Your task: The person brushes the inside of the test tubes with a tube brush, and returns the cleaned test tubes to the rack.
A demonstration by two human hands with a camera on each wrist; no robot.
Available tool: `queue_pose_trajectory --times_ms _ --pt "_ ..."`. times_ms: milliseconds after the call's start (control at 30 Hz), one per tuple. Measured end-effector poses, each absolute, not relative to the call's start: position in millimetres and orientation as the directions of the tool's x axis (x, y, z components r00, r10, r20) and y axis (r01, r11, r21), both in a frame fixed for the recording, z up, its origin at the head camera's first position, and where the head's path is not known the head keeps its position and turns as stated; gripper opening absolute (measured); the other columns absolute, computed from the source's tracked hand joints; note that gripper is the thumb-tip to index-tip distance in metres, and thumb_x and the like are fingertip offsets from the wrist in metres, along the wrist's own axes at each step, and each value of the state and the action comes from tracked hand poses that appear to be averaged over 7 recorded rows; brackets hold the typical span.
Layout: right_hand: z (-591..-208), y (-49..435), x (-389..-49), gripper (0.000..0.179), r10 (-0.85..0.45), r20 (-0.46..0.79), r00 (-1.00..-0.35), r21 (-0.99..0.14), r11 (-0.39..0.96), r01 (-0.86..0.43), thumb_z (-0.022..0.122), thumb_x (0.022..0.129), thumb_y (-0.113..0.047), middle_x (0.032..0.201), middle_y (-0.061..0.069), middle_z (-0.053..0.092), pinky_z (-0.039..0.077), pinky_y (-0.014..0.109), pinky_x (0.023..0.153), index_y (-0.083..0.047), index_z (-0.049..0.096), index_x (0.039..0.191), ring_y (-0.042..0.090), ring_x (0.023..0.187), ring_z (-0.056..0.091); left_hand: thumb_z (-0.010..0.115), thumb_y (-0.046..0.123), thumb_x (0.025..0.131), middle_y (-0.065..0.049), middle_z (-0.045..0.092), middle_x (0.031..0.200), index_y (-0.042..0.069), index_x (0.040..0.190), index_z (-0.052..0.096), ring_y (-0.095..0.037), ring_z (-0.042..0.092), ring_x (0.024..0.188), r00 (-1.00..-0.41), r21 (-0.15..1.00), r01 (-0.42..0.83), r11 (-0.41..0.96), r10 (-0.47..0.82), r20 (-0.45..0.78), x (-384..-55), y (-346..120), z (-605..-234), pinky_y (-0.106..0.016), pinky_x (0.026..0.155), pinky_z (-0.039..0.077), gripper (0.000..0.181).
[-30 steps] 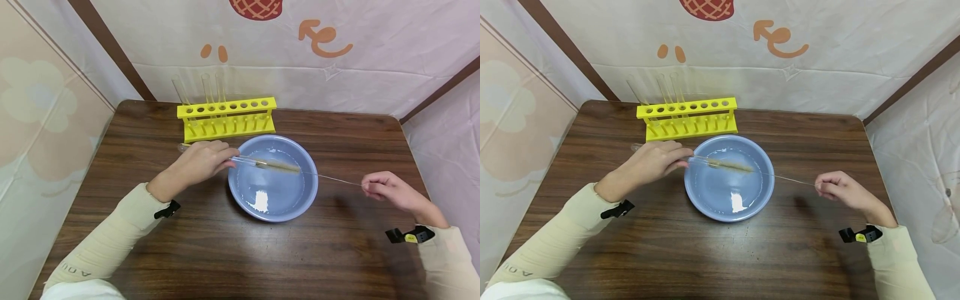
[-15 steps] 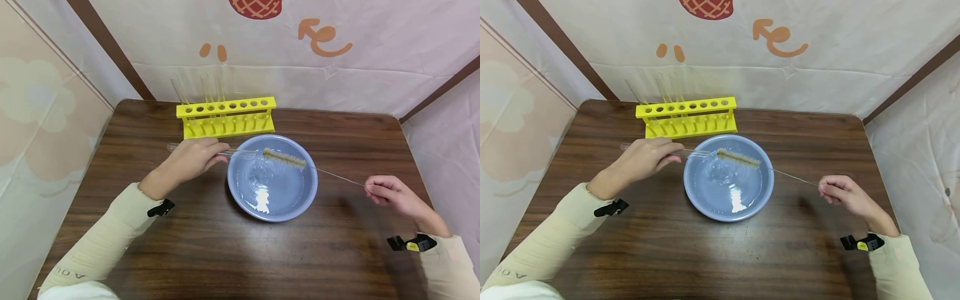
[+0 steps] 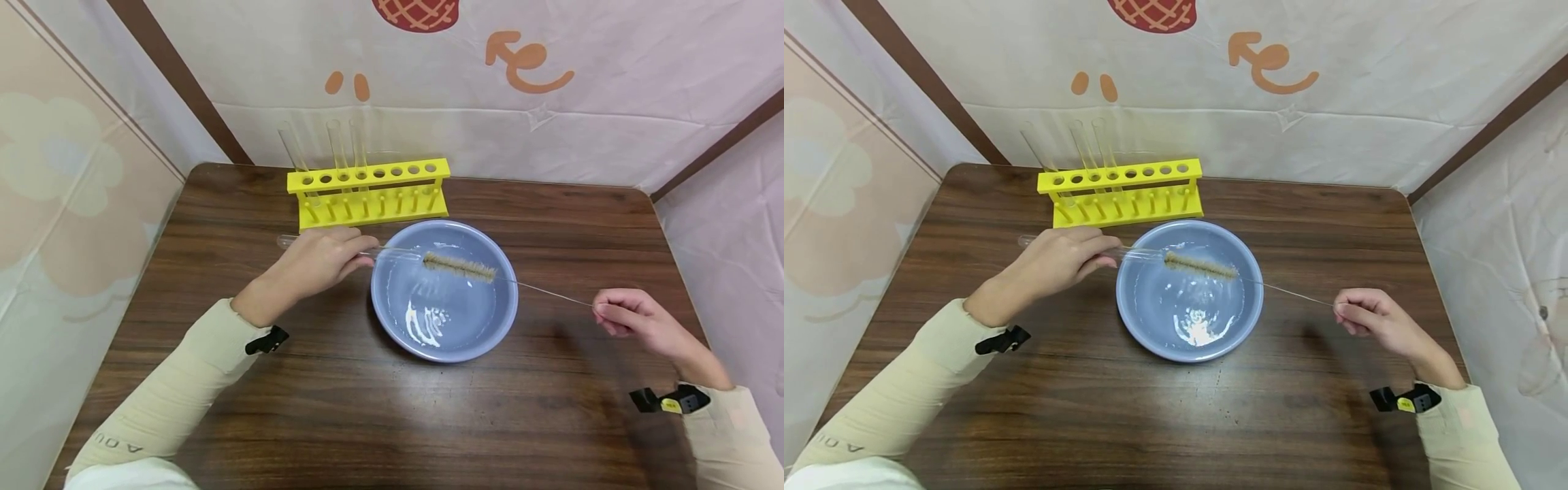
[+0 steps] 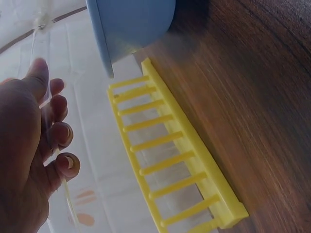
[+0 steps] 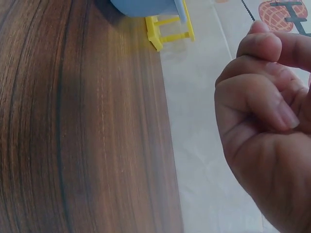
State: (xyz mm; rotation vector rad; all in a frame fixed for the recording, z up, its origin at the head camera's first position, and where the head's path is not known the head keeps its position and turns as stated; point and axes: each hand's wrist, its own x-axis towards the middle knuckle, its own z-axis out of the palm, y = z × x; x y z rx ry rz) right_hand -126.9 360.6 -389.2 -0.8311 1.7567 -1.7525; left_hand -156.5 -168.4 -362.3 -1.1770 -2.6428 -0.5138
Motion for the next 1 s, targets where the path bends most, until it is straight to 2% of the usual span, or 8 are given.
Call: queue_pose_trajectory --times_ms 267,433,633,1000 --pt "-383 356 -127 0.040 -0.706 -0.019 -0.708 -0.985 0.137 -0.110 0.034 0.097 0.023 0.067 0.007 0.044 0.022 0.033 0.038 -0.007 0.060 0.091 0.025 0.049 0.028 0.075 0.026 0.093 -0.005 0.069 0.087 0.007 0.114 0.073 -0.020 0.066 0.073 -0.659 0.243 0.752 0.613 0.683 0.315 -157 -165 -363 -0.038 0.064 0.057 0.029" --pt "-385 356 -128 0.039 -0.705 -0.032 -0.709 -0.985 0.142 -0.096 0.035 0.098 0.022 0.066 0.009 0.043 0.022 0.032 0.037 -0.006 0.060 0.091 0.026 0.048 0.026 0.074 0.026 0.093 -0.005 0.068 0.088 0.008 0.115 0.072 -0.021 0.067 0.075 -0.665 0.244 0.747 0.619 0.683 0.303 -158 -165 -365 -0.039 0.066 0.057 0.028" --pt "-389 358 -129 0.041 -0.710 -0.017 -0.704 -0.994 0.089 -0.066 0.029 0.098 0.024 0.068 0.010 0.044 0.019 0.039 0.039 -0.004 0.059 0.091 0.026 0.049 0.026 0.073 0.026 0.094 -0.003 0.067 0.086 0.008 0.114 0.072 -0.020 0.066 0.074 -0.673 0.254 0.740 0.623 0.681 0.289 -158 -165 -366 -0.039 0.065 0.057 0.027" --pt "-397 361 -133 0.042 -0.731 0.058 -0.680 -0.998 -0.048 -0.033 0.023 0.096 0.026 0.071 0.009 0.045 0.018 0.034 0.038 0.002 0.057 0.093 0.023 0.050 0.026 0.073 0.025 0.095 -0.003 0.068 0.089 0.008 0.115 0.072 -0.019 0.067 0.077 -0.682 0.276 0.732 0.623 0.670 0.295 -160 -166 -366 -0.038 0.067 0.057 0.026"
